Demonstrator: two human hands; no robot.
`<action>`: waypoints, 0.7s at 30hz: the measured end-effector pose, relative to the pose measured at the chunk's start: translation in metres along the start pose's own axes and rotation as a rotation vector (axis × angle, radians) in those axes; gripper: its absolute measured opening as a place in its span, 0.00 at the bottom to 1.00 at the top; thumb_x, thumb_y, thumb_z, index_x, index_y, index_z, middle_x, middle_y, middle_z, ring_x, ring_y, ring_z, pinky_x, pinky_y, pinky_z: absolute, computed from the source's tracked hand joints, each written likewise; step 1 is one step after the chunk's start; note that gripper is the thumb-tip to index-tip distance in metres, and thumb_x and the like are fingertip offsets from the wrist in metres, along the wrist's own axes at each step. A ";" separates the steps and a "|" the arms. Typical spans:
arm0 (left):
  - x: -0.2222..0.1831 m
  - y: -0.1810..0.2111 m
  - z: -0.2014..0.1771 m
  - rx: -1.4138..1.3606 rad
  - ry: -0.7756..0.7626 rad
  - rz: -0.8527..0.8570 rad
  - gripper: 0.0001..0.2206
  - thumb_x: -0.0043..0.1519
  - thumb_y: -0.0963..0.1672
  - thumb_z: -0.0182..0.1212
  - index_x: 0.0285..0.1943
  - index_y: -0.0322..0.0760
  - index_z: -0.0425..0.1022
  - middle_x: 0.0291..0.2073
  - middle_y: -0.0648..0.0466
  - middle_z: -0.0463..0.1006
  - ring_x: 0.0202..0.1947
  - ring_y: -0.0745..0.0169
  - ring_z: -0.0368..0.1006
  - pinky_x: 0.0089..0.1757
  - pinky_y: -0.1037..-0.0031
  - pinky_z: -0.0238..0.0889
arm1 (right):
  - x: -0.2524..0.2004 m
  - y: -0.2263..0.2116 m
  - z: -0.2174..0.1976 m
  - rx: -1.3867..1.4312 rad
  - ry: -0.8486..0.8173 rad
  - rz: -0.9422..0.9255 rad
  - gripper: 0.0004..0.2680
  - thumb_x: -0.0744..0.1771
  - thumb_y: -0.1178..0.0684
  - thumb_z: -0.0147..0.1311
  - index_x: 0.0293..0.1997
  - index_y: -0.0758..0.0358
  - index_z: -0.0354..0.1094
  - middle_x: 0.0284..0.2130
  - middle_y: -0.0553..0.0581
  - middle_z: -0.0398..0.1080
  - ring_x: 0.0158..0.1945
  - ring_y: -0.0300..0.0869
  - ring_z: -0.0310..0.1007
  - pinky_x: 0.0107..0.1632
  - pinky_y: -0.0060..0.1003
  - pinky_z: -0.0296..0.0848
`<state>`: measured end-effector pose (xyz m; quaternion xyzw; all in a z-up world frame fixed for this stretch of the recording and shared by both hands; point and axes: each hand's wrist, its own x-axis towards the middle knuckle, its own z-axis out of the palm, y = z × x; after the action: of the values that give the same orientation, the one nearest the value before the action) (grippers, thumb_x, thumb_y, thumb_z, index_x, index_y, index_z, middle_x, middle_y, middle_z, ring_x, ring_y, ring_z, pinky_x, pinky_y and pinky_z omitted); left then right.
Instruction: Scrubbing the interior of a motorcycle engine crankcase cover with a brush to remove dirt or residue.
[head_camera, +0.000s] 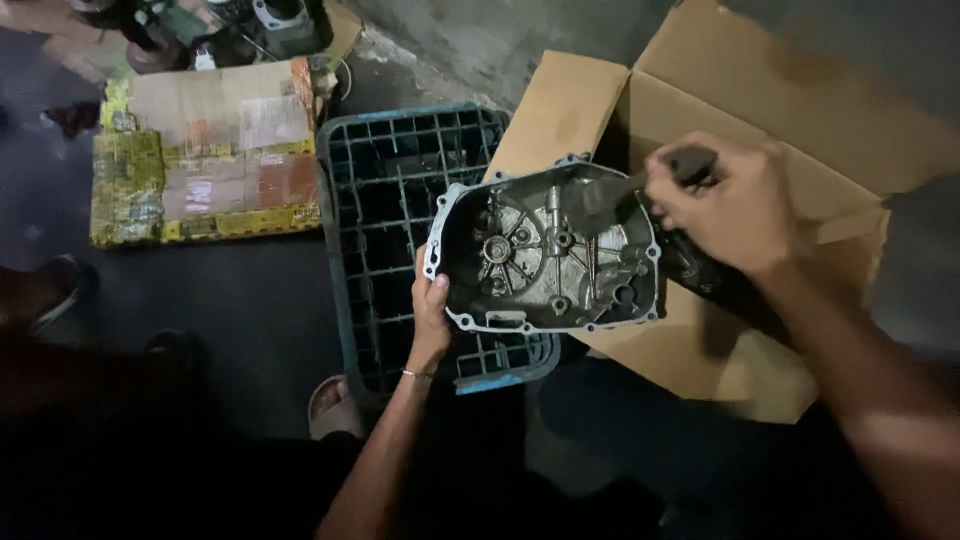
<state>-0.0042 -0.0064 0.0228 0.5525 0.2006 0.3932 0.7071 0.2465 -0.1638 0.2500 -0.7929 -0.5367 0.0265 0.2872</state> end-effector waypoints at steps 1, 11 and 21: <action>0.001 -0.002 -0.002 0.000 -0.001 0.004 0.32 0.64 0.58 0.51 0.68 0.33 0.63 0.57 0.50 0.69 0.58 0.60 0.65 0.58 0.69 0.60 | 0.001 -0.011 0.002 -0.001 0.004 -0.003 0.05 0.72 0.58 0.56 0.47 0.69 0.75 0.26 0.62 0.78 0.23 0.40 0.80 0.18 0.25 0.75; 0.006 -0.006 -0.002 0.036 0.014 -0.013 0.30 0.62 0.56 0.50 0.69 0.36 0.63 0.48 0.41 0.75 0.45 0.51 0.70 0.45 0.58 0.69 | 0.007 -0.046 -0.006 0.239 -0.365 -0.059 0.10 0.66 0.61 0.56 0.53 0.65 0.76 0.41 0.71 0.78 0.43 0.66 0.78 0.47 0.61 0.75; 0.006 0.000 -0.001 0.046 0.008 -0.033 0.33 0.62 0.60 0.50 0.68 0.37 0.65 0.46 0.35 0.75 0.43 0.43 0.72 0.43 0.51 0.69 | 0.006 -0.019 -0.003 0.140 -0.349 -0.069 0.11 0.67 0.61 0.57 0.54 0.60 0.76 0.39 0.68 0.78 0.41 0.58 0.79 0.48 0.53 0.76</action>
<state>-0.0014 -0.0014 0.0230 0.5638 0.2213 0.3790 0.6997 0.2345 -0.1549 0.2635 -0.7357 -0.6020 0.1909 0.2450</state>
